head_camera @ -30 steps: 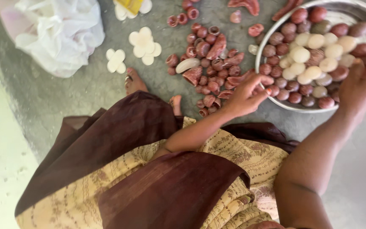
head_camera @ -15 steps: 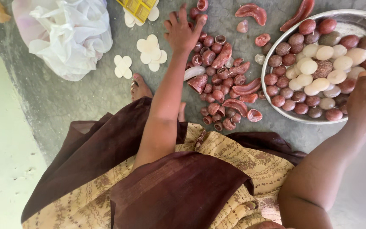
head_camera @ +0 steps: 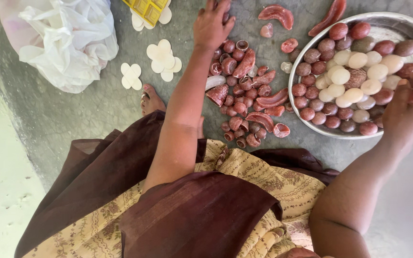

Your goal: The person sits on the floor and peels reddish-brown fruits by hand, removing the outer skin to reveal the white interior. The peeled fruits are placed into a metal bowl, while the discarded skins accumulate on the floor.

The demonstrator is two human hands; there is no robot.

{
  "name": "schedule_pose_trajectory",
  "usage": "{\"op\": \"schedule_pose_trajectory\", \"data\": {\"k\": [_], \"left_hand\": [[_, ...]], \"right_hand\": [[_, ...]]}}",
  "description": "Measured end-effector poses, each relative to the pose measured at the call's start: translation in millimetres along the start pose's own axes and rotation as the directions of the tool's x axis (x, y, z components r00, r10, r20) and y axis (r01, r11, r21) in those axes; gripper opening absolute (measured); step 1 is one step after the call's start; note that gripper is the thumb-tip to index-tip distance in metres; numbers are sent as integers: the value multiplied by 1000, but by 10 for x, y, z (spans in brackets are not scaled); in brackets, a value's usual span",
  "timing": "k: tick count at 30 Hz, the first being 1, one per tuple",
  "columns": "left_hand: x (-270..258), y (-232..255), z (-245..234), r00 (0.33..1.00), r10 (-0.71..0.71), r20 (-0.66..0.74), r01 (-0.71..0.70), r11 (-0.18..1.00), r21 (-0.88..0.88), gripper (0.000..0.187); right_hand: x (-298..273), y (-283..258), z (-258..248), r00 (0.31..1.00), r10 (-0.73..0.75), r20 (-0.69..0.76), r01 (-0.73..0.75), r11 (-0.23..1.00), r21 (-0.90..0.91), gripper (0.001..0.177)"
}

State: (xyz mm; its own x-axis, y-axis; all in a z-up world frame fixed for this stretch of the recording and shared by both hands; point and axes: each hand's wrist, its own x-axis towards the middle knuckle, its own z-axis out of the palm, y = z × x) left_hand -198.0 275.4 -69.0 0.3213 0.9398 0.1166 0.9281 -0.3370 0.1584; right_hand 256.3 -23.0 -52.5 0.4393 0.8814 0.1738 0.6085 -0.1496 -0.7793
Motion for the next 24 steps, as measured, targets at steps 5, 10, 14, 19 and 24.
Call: {"op": "schedule_pose_trajectory", "data": {"k": [5,10,14,19,24], "left_hand": [[-168,82,-91,998,-58,35,65,968,-244,58],[-228,69,-267,986,-84,145,150,832,-535,58],[-319,476,-823,835,-243,493,537,165,-828,60],[-755,1509,-1148,824,151,546,474,-711,-519,65],[-1206,2231,-910,681,482,552,706,-633,-317,72]], "right_hand": [[-25,26,-36,998,-14,-68,12,999,-36,27],[71,-228,-111,994,-70,-88,65,996,-58,22],[168,-400,-146,996,3,-89,2,999,53,25],[195,-709,-17,988,138,70,-152,952,267,25],[216,-1113,-27,873,-167,458,-95,863,496,45]]}}
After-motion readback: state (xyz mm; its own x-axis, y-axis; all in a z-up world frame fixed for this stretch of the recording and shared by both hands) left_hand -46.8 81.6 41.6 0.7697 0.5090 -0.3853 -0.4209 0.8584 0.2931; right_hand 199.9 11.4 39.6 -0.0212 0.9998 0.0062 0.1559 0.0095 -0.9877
